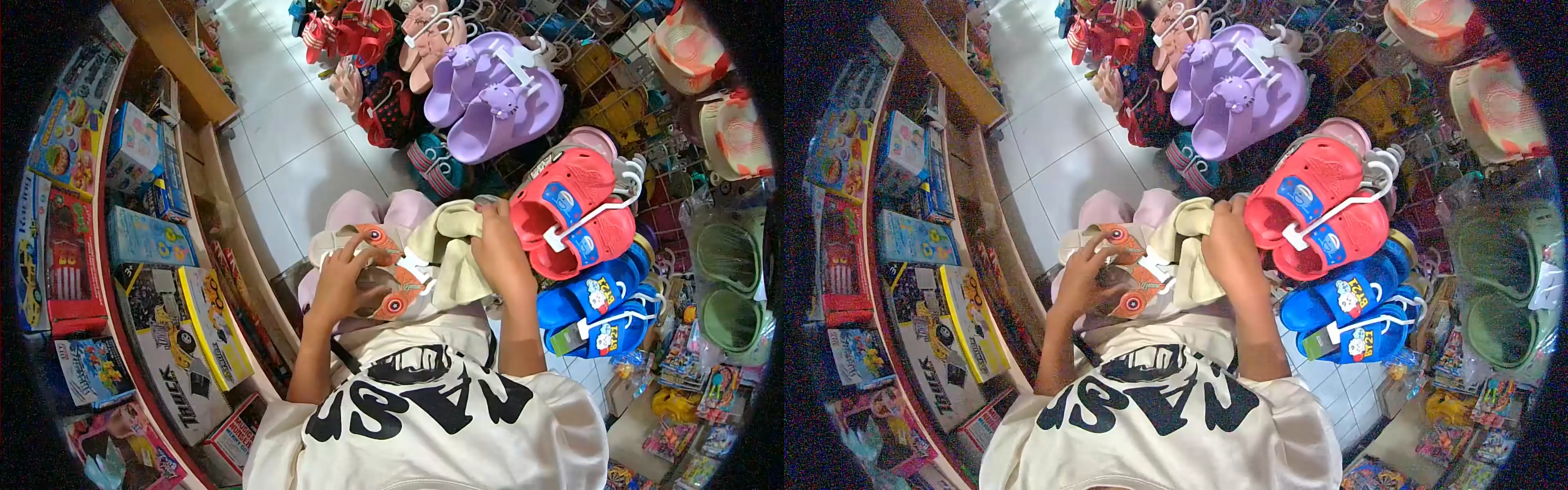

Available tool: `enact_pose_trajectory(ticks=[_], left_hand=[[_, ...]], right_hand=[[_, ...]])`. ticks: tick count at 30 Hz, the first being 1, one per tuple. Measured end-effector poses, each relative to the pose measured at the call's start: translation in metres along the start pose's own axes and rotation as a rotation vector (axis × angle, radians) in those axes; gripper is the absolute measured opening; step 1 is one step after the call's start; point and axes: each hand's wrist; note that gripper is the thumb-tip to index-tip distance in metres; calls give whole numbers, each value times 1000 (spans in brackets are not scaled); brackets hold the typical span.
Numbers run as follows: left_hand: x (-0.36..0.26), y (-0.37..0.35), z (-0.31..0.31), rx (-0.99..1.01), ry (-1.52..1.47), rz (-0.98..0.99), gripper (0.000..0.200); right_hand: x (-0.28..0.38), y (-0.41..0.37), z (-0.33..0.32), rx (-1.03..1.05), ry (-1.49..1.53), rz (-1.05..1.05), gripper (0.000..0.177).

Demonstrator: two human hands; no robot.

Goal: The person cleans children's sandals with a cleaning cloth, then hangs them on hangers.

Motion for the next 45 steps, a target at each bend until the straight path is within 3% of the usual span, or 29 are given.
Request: enact_pose_trajectory(ticks=[2, 4, 6, 9, 12, 14, 17, 18, 20, 21, 24, 27, 28, 31, 34, 37, 38, 41, 42, 45], left_hand=[[-5, -5, -8, 45, -59, -145, 43], [-7, -8, -15, 94, -96, -287, 36], [-4, -14, -19, 73, -9, -189, 31], [-1, -9, -28, 82, -7, -82, 15], [7, 1, -36, 171, -40, -14, 12], [20, 6, -30, 239, -79, -129, 14], [13, 16, -21, 179, -24, -268, 29], [3, 19, -15, 111, -37, -319, 33], [2, 18, -1, 55, -165, -368, 46], [7, 16, 9, 28, -206, -357, 43], [14, 16, 21, -29, -327, -372, 39], [16, 11, 21, -76, -456, -460, 36], [20, 5, 23, -121, -509, -463, 36], [23, 0, 25, -185, -580, -464, 34], [15, -1, 21, -217, -554, -488, 31], [13, -2, 19, -284, -541, -500, 27], [15, -4, 20, -315, -544, -504, 26], [28, -6, 24, -448, -472, -496, 22], [31, -5, 23, -442, -474, -512, 21], [33, 0, 18, -403, -502, -554, 19]], right_hand=[[-7, -14, 7, 0, -62, -12, 33], [1, -29, 0, 196, -54, 114, 36], [13, -42, -18, 390, -90, 191, 42], [-17, -57, -18, 631, -220, 106, 45], [-31, -74, -3, 798, -168, 30, 53], [-22, -72, -6, 962, -67, -49, 63], [-18, -58, -17, 931, 32, -127, 68], [-12, -43, -24, 941, -58, -40, 67], [-12, -21, -20, 722, 73, -59, 65], [-12, -15, -18, 612, 135, -69, 65], [-13, -5, -5, 570, -59, -114, 51], [-20, -16, 19, 184, 47, -185, 42], [-24, -12, 31, 141, 176, -219, 46], [-23, -1, 64, -30, 301, -605, 50], [-17, -6, 103, 91, 250, -677, 41], [-13, -1, 110, 281, 131, -381, 37], [-12, 0, 109, 182, 170, -372, 32], [-23, 14, 107, 398, 395, -376, 23], [-24, 11, 107, 436, 605, -335, 19], [-28, 5, 105, 375, 667, -262, 16]])
Point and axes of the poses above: each hand's wrist, its own y-axis towards the middle knuckle, its own z-axis out of the palm, x = y × z, and after that the axes turned 11 degrees about -x, right-handed
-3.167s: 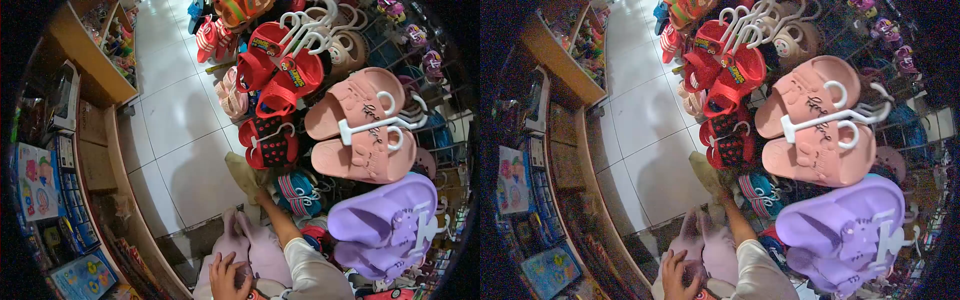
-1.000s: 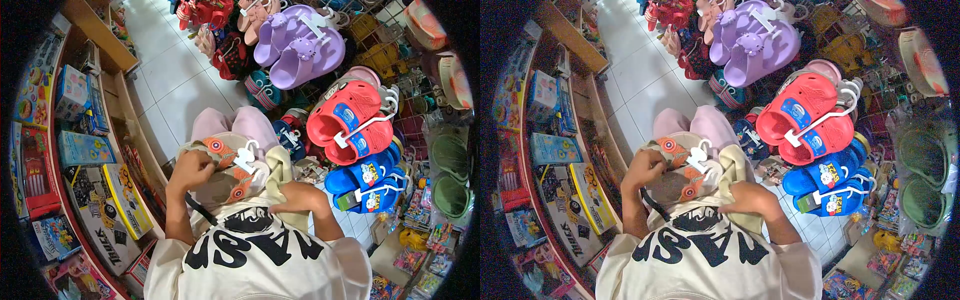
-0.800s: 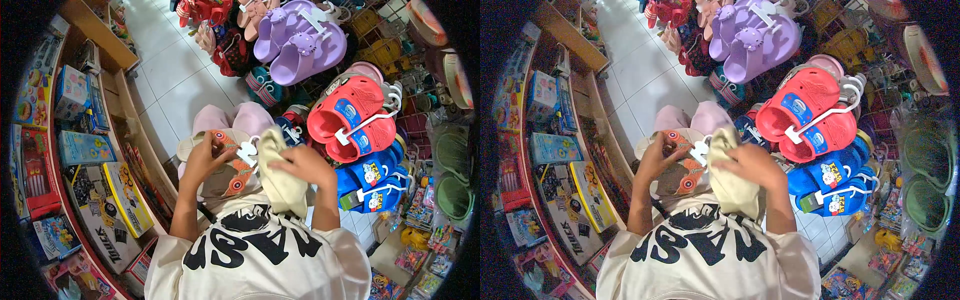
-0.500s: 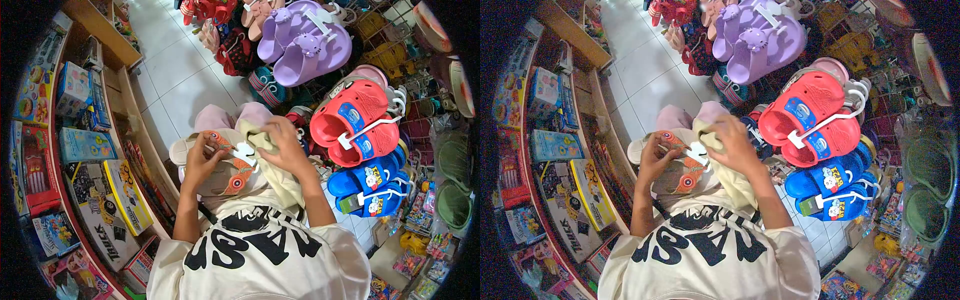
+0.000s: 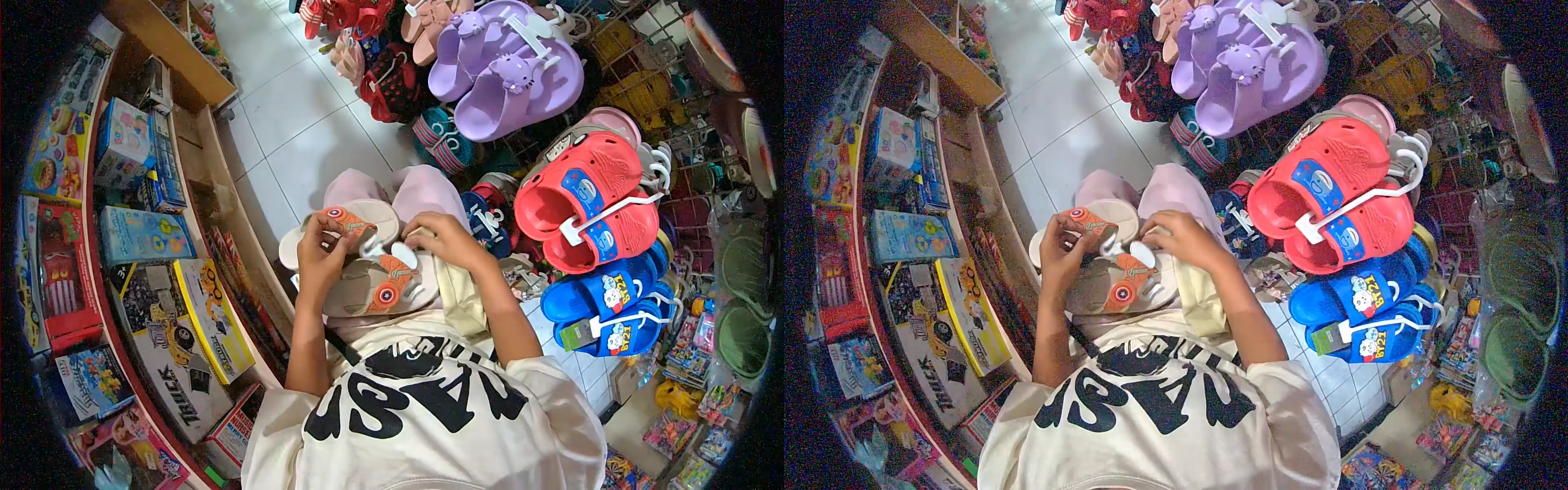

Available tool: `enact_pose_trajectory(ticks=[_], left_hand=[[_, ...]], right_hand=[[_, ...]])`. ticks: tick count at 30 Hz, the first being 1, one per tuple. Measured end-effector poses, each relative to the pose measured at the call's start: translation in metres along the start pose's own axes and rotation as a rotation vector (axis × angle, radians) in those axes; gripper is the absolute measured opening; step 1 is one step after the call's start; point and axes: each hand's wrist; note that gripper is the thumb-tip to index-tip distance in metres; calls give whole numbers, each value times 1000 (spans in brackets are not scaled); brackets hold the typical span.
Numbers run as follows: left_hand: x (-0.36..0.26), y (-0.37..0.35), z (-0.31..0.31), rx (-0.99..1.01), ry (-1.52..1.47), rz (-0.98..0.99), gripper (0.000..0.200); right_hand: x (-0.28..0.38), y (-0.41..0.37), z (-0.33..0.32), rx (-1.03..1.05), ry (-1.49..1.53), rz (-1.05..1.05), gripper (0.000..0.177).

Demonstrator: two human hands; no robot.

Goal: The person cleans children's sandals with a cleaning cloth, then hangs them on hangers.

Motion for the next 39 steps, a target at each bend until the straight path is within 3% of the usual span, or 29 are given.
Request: enact_pose_trajectory(ticks=[4, 8, 12, 17, 21, 22, 24, 25, 28, 29, 32, 33, 36, 39], left_hand=[[-5, 1, 0, 61, -21, -35, 18], [-4, -1, 3, 61, 28, 14, 17], [-7, -3, 2, 176, 92, 18, 14], [-6, -4, 2, 294, 15, -3, 15], [-26, -11, 2, 342, 140, -32, 24], [-29, -14, 2, 271, 263, 148, 26], [-36, -18, 2, 115, 498, 514, 29], [-49, -20, 2, 115, 519, 460, 28], [-63, -18, -2, 223, 88, 166, 24], [-66, -17, 0, 289, -82, -62, 24], [-78, -21, 9, 455, 41, -228, 24], [-73, -22, 11, 588, -118, -272, 30], [-71, -20, 15, 586, -287, -262, 40], [-61, -12, 11, 473, -188, 113, 42]], right_hand=[[-13, -5, 7, -406, 73, 167, 12], [-15, -10, 16, -519, 131, 195, 8], [-36, -12, 16, -713, 471, 305, 8], [-15, -17, 9, -417, 566, 309, 21], [-5, -20, 1, -375, 168, 68, 18], [2, -19, 2, -362, 221, 115, 18], [5, -18, 5, -399, 107, -75, 19], [15, -17, 4, -366, 172, -102, 23], [21, -21, 14, -405, 314, -58, 26], [21, -22, 16, -449, 274, -128, 27], [20, -27, 18, -514, 229, -245, 29], [19, -31, 16, -497, 261, -224, 29], [18, -32, 12, -521, 213, -200, 32], [29, -34, 12, -599, 550, -35, 23]])
Point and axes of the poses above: each hand's wrist, its own y-axis towards the middle knuckle, its own z-axis out of the palm, x = y × z, and after that the axes turned 11 degrees about -x, right-handed
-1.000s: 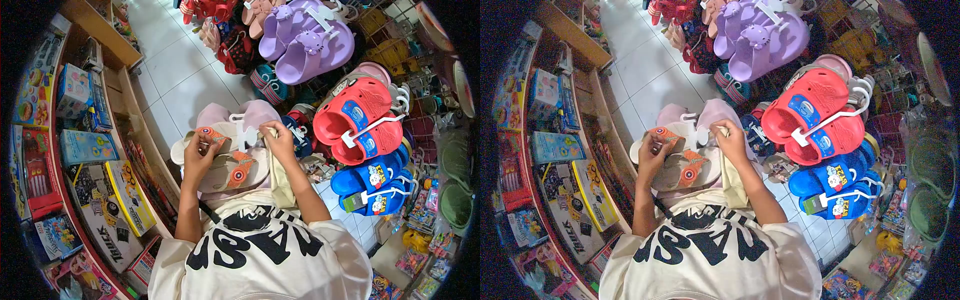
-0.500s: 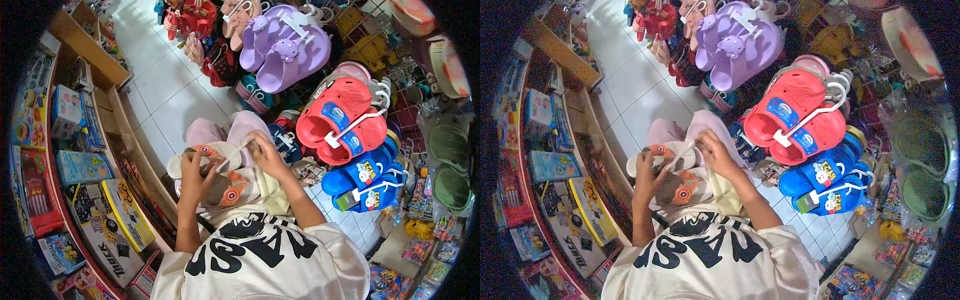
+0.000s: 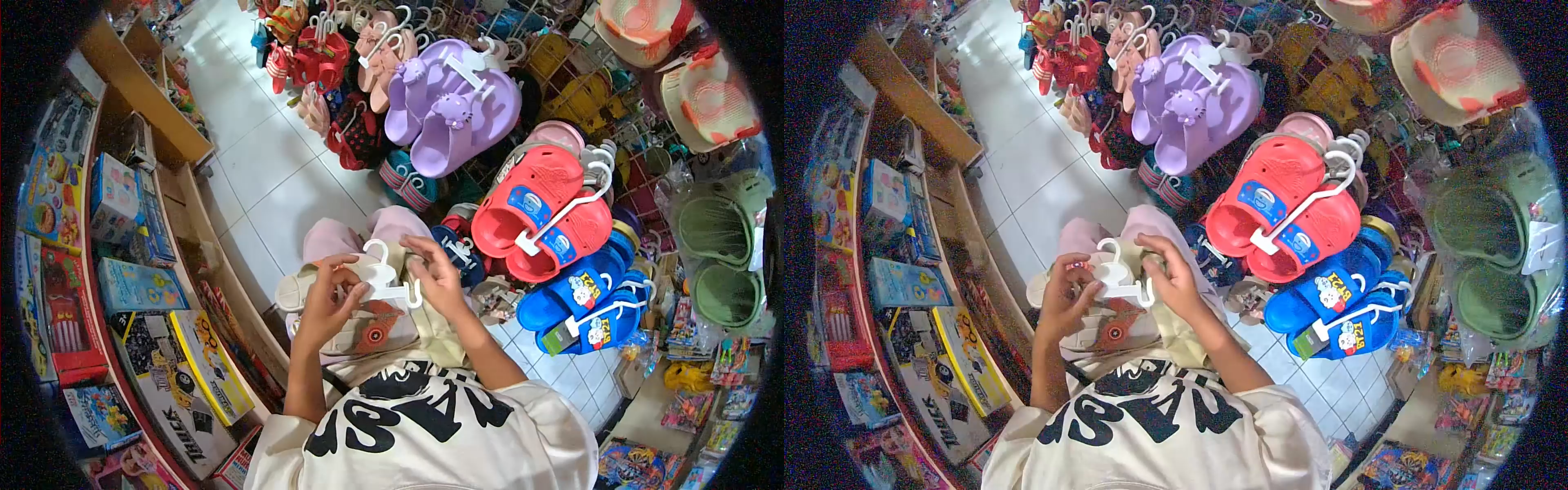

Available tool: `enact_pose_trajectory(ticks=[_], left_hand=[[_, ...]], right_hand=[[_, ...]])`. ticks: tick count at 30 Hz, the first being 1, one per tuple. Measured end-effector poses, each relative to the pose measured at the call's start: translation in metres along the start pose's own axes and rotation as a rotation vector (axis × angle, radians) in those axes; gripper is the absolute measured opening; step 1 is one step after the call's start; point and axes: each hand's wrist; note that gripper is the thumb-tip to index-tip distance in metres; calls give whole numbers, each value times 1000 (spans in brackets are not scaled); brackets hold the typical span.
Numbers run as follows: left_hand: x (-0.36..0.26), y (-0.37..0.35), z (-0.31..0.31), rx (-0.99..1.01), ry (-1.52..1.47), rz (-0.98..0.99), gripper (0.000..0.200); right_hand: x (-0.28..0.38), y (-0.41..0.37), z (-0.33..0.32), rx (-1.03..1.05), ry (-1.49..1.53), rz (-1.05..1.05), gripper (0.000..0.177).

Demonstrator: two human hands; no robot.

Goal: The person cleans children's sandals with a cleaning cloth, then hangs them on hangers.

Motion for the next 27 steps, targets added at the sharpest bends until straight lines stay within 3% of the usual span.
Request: enact_pose_trajectory(ticks=[1, 2, 3, 5, 6, 7, 8, 11, 12, 14, 15, 21, 23, 25, 27], left_hand=[[-1, 0, -5, 0, 81, 125, 42], [-6, -2, -8, -3, 39, 50, 43], [-6, -1, -10, -16, 120, 120, 43], [-7, 3, -12, -39, 277, 266, 44], [-11, 5, -11, -11, 328, 239, 46], [-17, 6, -9, 22, 376, 212, 49], [-23, 7, -6, 60, 421, 189, 52], [-36, 18, 13, -75, 184, 516, 66], [-24, 20, 11, -45, 86, 499, 75], [-24, 21, 12, -68, 49, 496, 73], [-22, 20, 12, -86, 66, 476, 71], [-8, 3, 7, -47, 205, 297, 62], [-3, 1, 4, -70, 277, 333, 51], [-2, -4, -5, -75, 428, 375, 46], [-5, -9, -13, -107, 488, 354, 35]], right_hand=[[2, 5, -9, 65, -108, -71, 21], [8, 6, -16, 115, -62, 53, 20], [17, 7, -19, 163, -17, 175, 20], [35, 3, -12, 269, -97, 216, 19], [43, 1, -12, 315, -140, 236, 19], [47, 1, -14, 384, -389, 258, 15], [61, 1, -13, 319, -403, 109, 14], [106, 0, -25, -38, -419, -355, 13], [114, -2, -41, -203, -424, -337, 12], [143, 6, -57, -547, -202, -280, 11], [153, 11, -72, -622, -345, -264, 11], [152, 17, -101, -557, -530, -154, 20], [155, 16, -97, -560, -550, -136, 28], [161, 6, -90, -669, -533, -179, 51], [166, -6, -85, -734, -812, -222, 51]])
Point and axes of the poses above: each hand's wrist, its own y-axis towards the middle knuckle, its own z-axis out of the palm, x = y × z, and after that the axes turned 11 degrees about -x, right-handed
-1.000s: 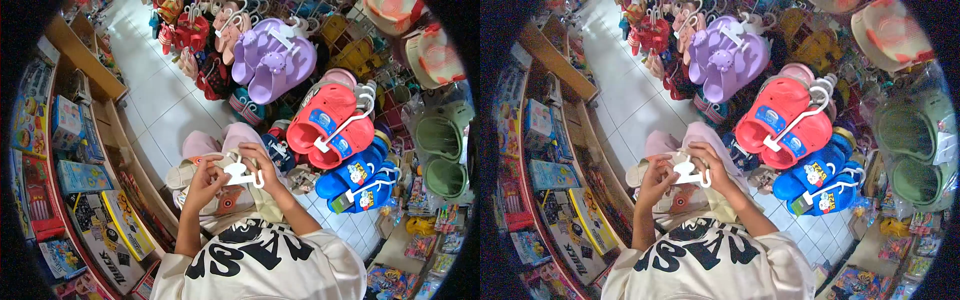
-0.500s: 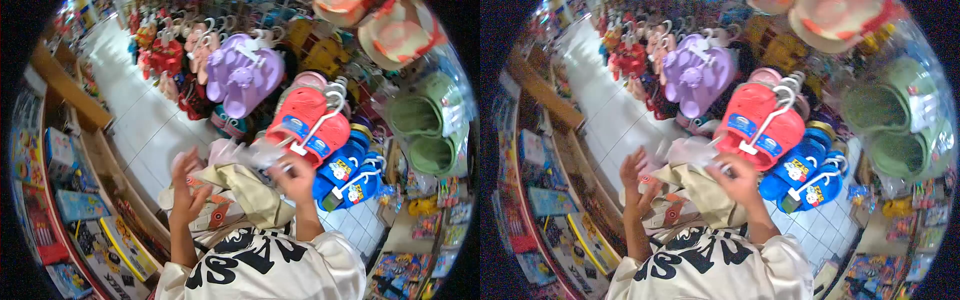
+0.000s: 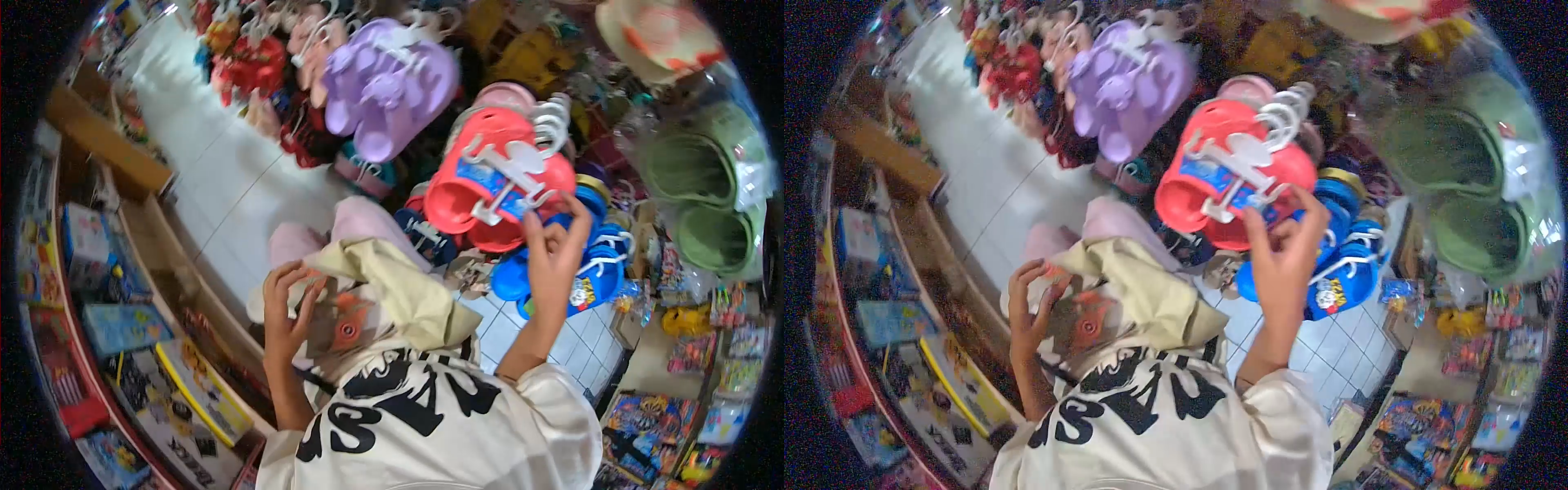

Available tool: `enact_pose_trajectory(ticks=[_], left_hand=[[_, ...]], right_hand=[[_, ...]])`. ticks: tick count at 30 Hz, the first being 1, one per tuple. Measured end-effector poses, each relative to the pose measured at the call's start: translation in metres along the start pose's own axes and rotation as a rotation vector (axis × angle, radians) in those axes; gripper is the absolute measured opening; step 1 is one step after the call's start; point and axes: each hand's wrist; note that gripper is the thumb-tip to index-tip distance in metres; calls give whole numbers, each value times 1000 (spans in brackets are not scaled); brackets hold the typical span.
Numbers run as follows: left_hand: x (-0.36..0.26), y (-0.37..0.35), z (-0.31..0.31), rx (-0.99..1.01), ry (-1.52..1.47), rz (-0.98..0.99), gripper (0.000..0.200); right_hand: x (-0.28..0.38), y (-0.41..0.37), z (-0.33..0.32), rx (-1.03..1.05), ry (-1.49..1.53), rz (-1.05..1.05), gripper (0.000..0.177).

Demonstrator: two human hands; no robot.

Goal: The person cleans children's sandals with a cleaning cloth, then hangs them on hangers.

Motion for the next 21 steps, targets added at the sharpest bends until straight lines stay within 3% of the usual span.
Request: enact_pose_trajectory(ticks=[2, 4, 6, 8, 10, 13, 16, 17, 20, 21], left_hand=[[9, -6, -9, 36, 58, 20, 35], [15, -12, -16, 126, 138, 22, 39], [19, -18, -19, 201, 207, -11, 43], [21, -24, -12, 258, 272, -80, 46], [20, -25, -1, 213, 292, -90, 49], [25, -28, 19, 188, 236, -89, 45], [32, -28, 18, 215, 239, 16, 40], [35, -29, 16, 203, 131, -36, 40], [21, -29, 10, 88, -41, -329, 45], [21, -30, 9, 55, -50, -328, 46]], right_hand=[[3, -15, -1, 39, -22, -47, 52], [-8, -35, 3, 49, 30, -105, 41], [-13, -60, 10, 260, 148, -174, 37], [-13, -79, 28, 700, 157, -92, 39], [-25, -95, 65, 737, 10, -504, 43], [-34, -109, 108, 686, -38, -683, 39], [-62, -104, 134, 1012, 44, -527, 30], [-60, -101, 132, 1027, 28, -397, 23], [-42, -80, 109, 883, -45, -288, 25], [-32, -72, 99, 867, -79, -266, 25]])
Point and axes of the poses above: each hand's wrist, its own y-axis towards the middle knuckle, its own z-axis out of the palm, x = y × z, and after that the axes turned 11 degrees about -x, right-handed
